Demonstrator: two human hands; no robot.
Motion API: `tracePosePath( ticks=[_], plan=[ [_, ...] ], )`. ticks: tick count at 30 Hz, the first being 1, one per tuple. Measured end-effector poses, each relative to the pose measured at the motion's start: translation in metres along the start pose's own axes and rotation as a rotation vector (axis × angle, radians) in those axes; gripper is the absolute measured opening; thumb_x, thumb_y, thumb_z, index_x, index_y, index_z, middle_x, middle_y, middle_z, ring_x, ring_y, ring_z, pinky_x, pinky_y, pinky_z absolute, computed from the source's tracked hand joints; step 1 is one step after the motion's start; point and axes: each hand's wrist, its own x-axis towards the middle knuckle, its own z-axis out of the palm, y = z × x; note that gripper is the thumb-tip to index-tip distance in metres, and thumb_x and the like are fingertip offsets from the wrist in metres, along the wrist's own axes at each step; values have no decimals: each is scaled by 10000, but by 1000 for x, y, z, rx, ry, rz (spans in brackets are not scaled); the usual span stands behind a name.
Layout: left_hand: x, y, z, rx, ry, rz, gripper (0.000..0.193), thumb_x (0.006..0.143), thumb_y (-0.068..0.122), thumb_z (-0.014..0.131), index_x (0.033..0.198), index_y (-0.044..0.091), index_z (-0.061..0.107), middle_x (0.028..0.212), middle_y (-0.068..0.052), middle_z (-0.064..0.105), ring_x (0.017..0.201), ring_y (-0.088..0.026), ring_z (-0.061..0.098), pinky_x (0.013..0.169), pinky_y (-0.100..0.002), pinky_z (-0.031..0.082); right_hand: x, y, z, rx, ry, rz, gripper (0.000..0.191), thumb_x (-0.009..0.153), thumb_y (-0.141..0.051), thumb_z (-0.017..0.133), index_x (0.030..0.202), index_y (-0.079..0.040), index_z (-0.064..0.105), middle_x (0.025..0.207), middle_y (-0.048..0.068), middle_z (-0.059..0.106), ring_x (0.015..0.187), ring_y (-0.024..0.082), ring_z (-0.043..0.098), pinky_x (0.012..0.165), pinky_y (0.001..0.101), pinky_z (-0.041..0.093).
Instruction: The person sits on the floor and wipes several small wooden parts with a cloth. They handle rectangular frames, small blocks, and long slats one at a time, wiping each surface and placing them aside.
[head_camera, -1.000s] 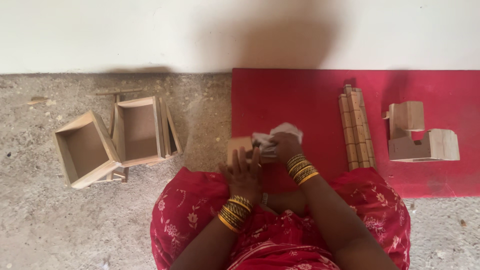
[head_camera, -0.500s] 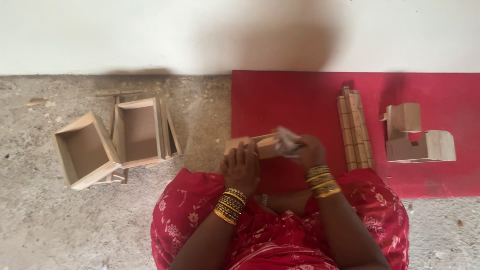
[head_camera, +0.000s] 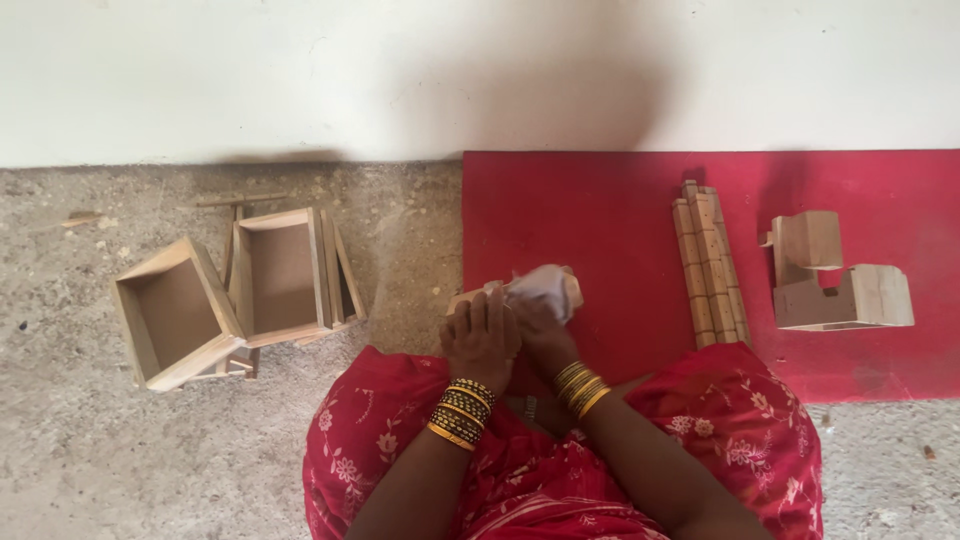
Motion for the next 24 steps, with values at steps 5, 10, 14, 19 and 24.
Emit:
tracePosePath(
  ticks=[5,10,14,19,24],
  plan=[
    [11,1,-4,-31,-86,-39,1035,628,258,779,1547,158,315,1468,-87,420,1371,-336,379,1058,-582,320,29,14,-36,858,73,917,372,1041,-267,448,1336,-64,549,1214,116,690,1176,294,645,1073,524,485],
    [19,1,-2,-7,2,-63,968,701,254,759,1557,166,315,1470,-95,415,1371,-343,377,1043,-596,320,29,13,-23,750,108,766,391,1066,-259,380,1395,-83,498,1240,113,676,1216,293,618,1101,533,475],
    [21,2,3,-50,-3,-63,972,674,256,758,1533,156,315,1465,-95,418,1372,-348,372,1041,-615,314,16,13,13,-287,55,-10,426,1002,-249,459,1394,-117,561,1266,195,666,1227,317,564,1060,496,432],
    [20,4,17,-3,-40,-52,940,707,254,741,1537,166,308,1458,-107,403,1375,-345,362,1040,-614,318,38,53,13,-144,64,123,263,988,-229,540,1174,-102,677,1101,120,704,1051,284,618,951,485,515],
    [11,4,24,45,-21,-60,897,790,261,692,1570,151,263,1477,-125,384,1370,-351,355,1023,-627,315,39,70,-5,331,42,879,384,1083,-327,404,1120,-21,632,1008,159,676,888,271,687,793,447,583]
  ],
)
